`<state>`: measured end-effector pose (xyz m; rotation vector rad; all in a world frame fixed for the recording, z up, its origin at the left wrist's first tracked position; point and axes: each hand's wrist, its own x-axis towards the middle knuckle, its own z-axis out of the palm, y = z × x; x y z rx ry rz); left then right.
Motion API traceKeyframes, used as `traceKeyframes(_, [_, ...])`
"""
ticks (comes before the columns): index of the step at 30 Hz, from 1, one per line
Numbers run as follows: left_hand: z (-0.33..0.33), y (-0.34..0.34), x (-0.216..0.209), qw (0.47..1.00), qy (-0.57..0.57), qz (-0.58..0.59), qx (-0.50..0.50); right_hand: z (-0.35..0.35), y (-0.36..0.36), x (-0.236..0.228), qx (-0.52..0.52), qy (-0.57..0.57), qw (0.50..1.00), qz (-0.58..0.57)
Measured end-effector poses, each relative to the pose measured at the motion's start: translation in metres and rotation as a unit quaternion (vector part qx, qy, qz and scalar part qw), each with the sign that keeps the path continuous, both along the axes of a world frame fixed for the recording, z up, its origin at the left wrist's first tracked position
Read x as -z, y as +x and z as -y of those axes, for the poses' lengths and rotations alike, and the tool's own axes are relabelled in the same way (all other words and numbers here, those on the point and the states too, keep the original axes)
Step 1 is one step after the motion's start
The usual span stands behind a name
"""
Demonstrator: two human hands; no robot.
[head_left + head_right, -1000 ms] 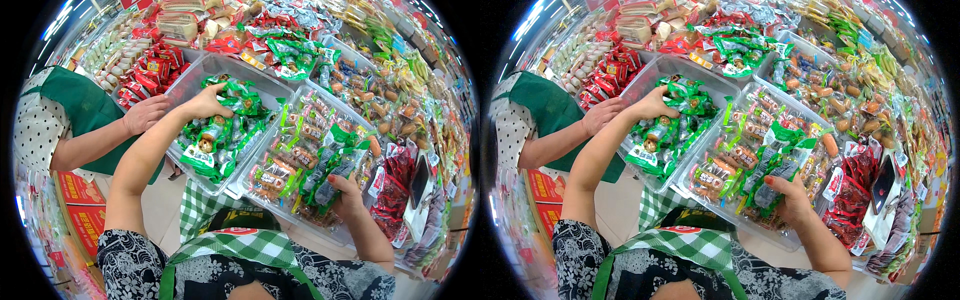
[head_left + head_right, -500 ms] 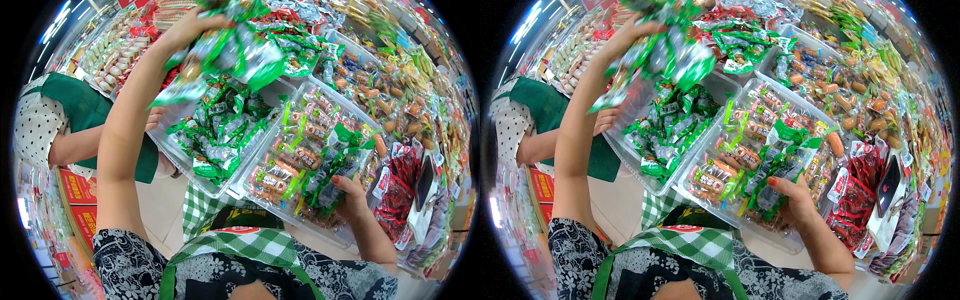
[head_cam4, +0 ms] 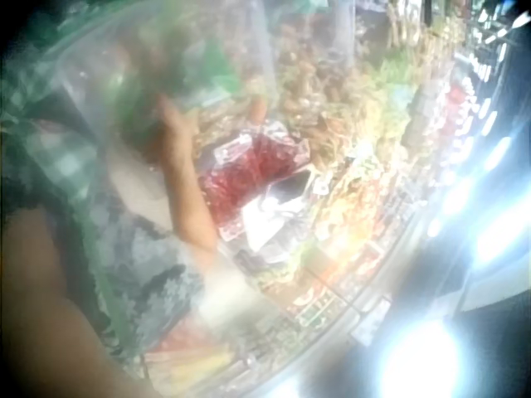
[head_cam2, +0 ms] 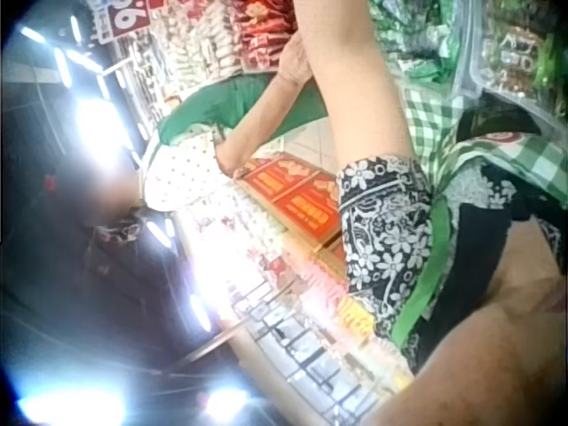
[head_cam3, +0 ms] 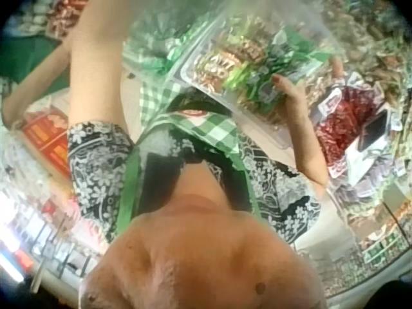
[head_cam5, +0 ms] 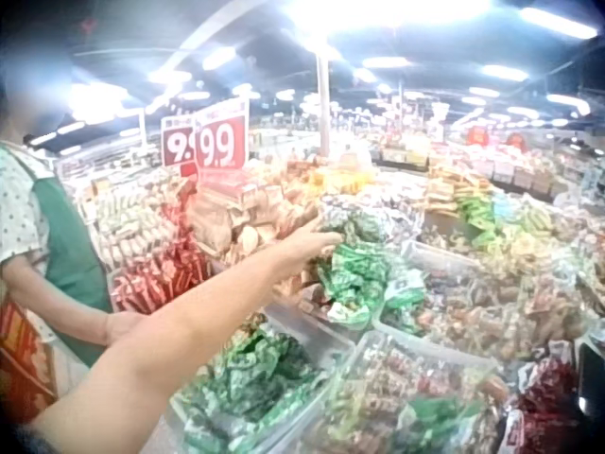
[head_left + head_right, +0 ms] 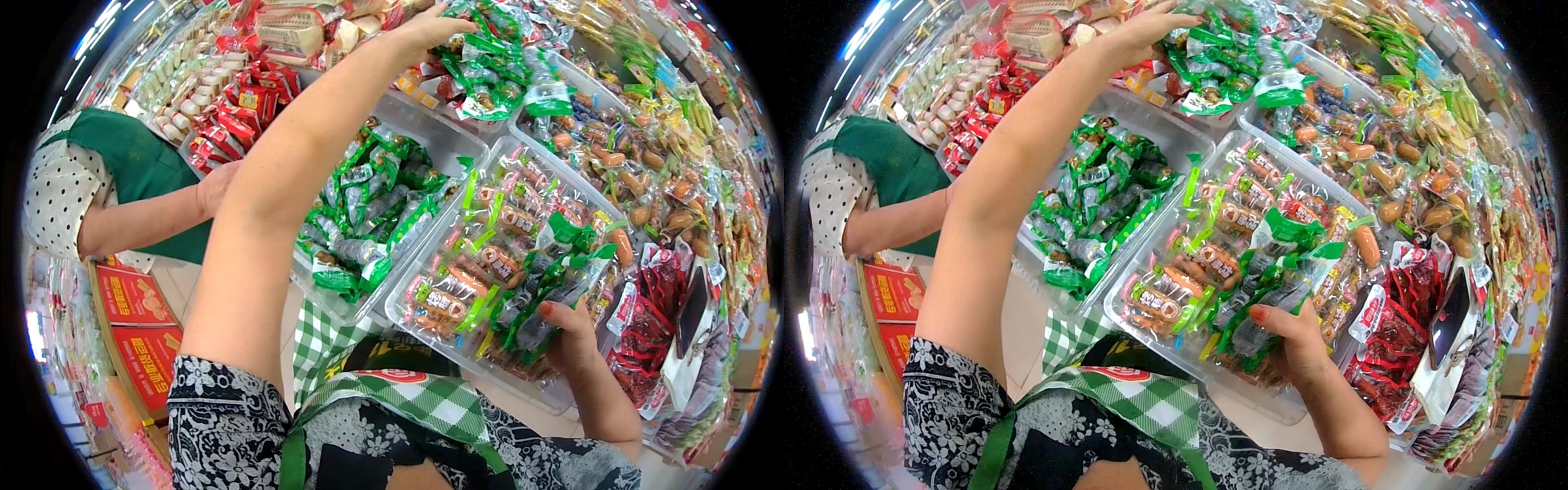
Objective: The person arranges small, individually wrapped snack packages in a clear plastic bin. They pick up the items one by one from a pile and place them neatly into the bin, organizing them by type and orientation. The task involves repetitive picking and placing motions to tidy the display.
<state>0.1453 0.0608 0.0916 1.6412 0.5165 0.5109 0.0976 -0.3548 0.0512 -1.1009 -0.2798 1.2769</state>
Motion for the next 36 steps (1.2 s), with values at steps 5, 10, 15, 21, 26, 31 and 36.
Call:
traceKeyframes(5, [0.003, -0.068, -0.001, 0.932, 0.363, 0.014, 0.013, -0.001, -0.005, -0.002, 0.018, 0.016, 1.0, 0.001])
traceKeyframes(10, [0.031, -0.171, 0.025, 0.961, 0.243, -0.08, 0.102, -0.002, -0.007, -0.001, 0.018, 0.02, 1.0, 0.011])
traceKeyframes(15, [0.059, -0.239, 0.038, 0.857, 0.307, -0.307, 0.277, 0.003, -0.005, 0.006, 0.031, 0.014, 0.999, 0.035])
traceKeyframes(21, [0.042, -0.286, 0.096, 0.801, 0.447, -0.335, 0.213, -0.001, -0.009, 0.01, 0.039, 0.028, 0.997, 0.064])
traceKeyframes(26, [0.033, -0.285, 0.109, 0.775, 0.472, -0.366, 0.207, 0.0, -0.009, 0.01, 0.027, 0.041, 0.996, 0.07])
traceKeyframes(31, [0.045, -0.275, 0.087, 0.725, 0.518, -0.407, 0.2, 0.003, -0.006, 0.012, 0.027, 0.043, 0.996, 0.072])
traceKeyframes(36, [0.047, -0.279, 0.078, 0.764, 0.564, -0.291, 0.115, 0.003, -0.006, 0.011, 0.021, 0.04, 0.997, 0.067])
